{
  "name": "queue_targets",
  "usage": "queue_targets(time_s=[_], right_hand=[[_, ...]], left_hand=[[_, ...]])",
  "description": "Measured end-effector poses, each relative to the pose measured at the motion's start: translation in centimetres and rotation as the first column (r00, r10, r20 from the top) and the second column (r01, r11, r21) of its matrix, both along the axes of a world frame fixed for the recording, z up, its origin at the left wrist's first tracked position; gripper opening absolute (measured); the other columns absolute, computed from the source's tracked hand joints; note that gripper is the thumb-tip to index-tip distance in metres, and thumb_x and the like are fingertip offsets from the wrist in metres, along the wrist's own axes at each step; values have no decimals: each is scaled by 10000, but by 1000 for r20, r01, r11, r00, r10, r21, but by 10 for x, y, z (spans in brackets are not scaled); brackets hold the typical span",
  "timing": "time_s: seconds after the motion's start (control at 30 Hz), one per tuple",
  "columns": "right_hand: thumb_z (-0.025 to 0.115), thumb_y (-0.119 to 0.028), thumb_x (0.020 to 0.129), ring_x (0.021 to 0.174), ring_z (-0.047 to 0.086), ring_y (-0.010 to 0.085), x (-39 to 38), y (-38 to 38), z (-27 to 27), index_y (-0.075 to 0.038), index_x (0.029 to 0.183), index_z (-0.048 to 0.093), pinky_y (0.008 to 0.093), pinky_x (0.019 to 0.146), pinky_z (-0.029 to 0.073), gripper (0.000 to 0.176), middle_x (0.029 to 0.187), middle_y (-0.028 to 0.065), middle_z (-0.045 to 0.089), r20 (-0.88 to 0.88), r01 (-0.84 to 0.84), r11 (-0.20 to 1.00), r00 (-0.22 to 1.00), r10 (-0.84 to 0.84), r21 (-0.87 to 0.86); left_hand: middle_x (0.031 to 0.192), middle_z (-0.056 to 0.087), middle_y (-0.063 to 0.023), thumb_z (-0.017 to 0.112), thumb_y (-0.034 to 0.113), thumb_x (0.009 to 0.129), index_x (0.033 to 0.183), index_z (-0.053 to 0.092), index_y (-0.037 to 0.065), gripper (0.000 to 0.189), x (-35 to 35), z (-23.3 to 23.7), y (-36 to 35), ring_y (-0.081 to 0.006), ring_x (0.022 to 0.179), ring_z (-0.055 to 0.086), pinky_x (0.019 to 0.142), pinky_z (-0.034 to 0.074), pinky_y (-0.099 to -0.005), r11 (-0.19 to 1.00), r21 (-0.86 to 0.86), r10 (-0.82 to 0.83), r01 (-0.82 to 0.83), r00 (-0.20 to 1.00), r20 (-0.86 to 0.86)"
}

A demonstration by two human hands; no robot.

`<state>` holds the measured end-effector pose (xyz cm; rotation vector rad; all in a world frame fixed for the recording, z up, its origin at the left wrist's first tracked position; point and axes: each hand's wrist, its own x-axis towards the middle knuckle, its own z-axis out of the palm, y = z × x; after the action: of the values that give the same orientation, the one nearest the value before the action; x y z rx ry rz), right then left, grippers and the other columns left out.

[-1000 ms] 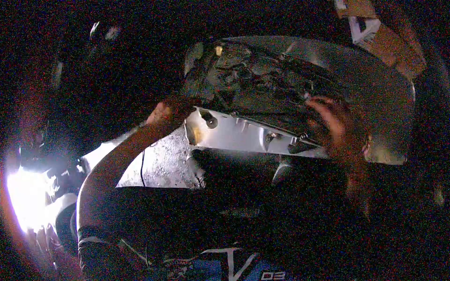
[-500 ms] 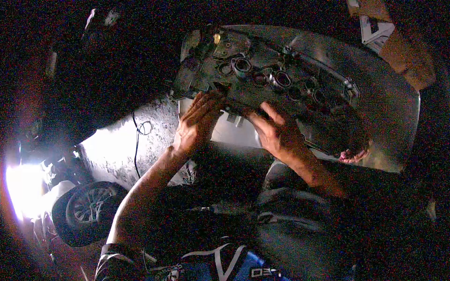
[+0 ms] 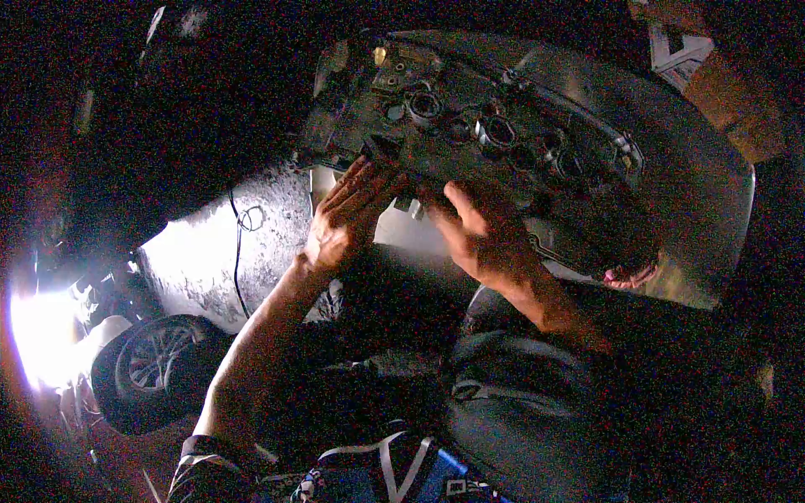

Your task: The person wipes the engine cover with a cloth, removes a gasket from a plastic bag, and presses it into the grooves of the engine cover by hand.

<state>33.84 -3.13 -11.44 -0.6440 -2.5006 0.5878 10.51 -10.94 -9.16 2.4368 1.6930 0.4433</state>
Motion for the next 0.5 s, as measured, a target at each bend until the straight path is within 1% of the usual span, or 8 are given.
queue_targets(time_s=[0.17, 0.23, 0.27, 0.37, 0.4, 0.47, 0.5], right_hand=[[636, 1, 761, 835, 592, 298, 11, 3, -10, -160, 1298, 672, 404, 754, 520, 561, 964, 109, 550, 12, -5, 1000, 1000, 5, -4], [616, -19, 796, 1003, 615, 344, 20, 0, -17, -171, 1285, 664, 423, 879, 524, 514, 1161, 153, 592, 90, -13, 997, 996, 20, -72], [606, -29, 814, 1088, 627, 367, 25, -2, -22, -176, 1278, 660, 433, 941, 526, 490, 1259, 175, 613, 129, -15, 994, 991, 29, -106], [633, -22, 802, 1073, 642, 360, 37, -15, -28, -197, 1237, 685, 429, 925, 536, 472, 1275, 166, 615, 110, 73, 968, 993, -48, -238], [642, -25, 797, 1061, 648, 356, 42, -15, -27, -199, 1225, 692, 428, 916, 541, 465, 1269, 162, 619, 110, 65, 973, 993, -41, -223], [661, -31, 788, 1035, 660, 348, 44, -5, -3, -204, 1201, 704, 425, 896, 550, 450, 1258, 152, 626, 110, 49, 980, 994, -28, -192], [672, -33, 805, 991, 662, 346, 45, -6, -4, -177, 1173, 707, 418, 834, 553, 397, 1211, 145, 621, 60, 47, 989, 997, -39, -142]], left_hand=[[1333, 621, -94, 589, 33, 783, 1302, 627, 54, 521, 4, -6, 4, -292, 1356, 497, 1162, 377, -479, 999, 11, -38, 39, 999, -30], [1331, 623, -92, 587, 20, 782, 1298, 634, 65, 521, 5, -12, 5, -293, 1349, 506, 1164, 374, -482, 998, 28, -47, 48, 999, -23], [1326, 625, -92, 587, 12, 779, 1288, 643, 72, 516, 7, -14, 3, -292, 1344, 511, 1165, 372, -483, 999, 34, -21, 22, 1000, -8], [1315, 631, -91, 588, -12, 773, 1259, 669, 90, 503, 13, -19, -4, -287, 1333, 523, 1166, 368, -485, 997, 55, 51, -54, 997, 52], [1312, 633, -91, 588, -19, 773, 1249, 677, 94, 497, 14, -20, -7, -286, 1330, 526, 1166, 367, -485, 995, 65, 72, -78, 994, 82], [1310, 634, -90, 591, -27, 775, 1224, 692, 94, 476, 15, -19, -8, -281, 1324, 532, 1166, 366, -485, 993, 60, 91, -99, 988, 126], [1312, 634, -89, 593, -29, 777, 1209, 699, 89, 460, 14, -18, -8, -278, 1320, 536, 1166, 366, -484, 994, 46, 89, -96, 986, 140]])
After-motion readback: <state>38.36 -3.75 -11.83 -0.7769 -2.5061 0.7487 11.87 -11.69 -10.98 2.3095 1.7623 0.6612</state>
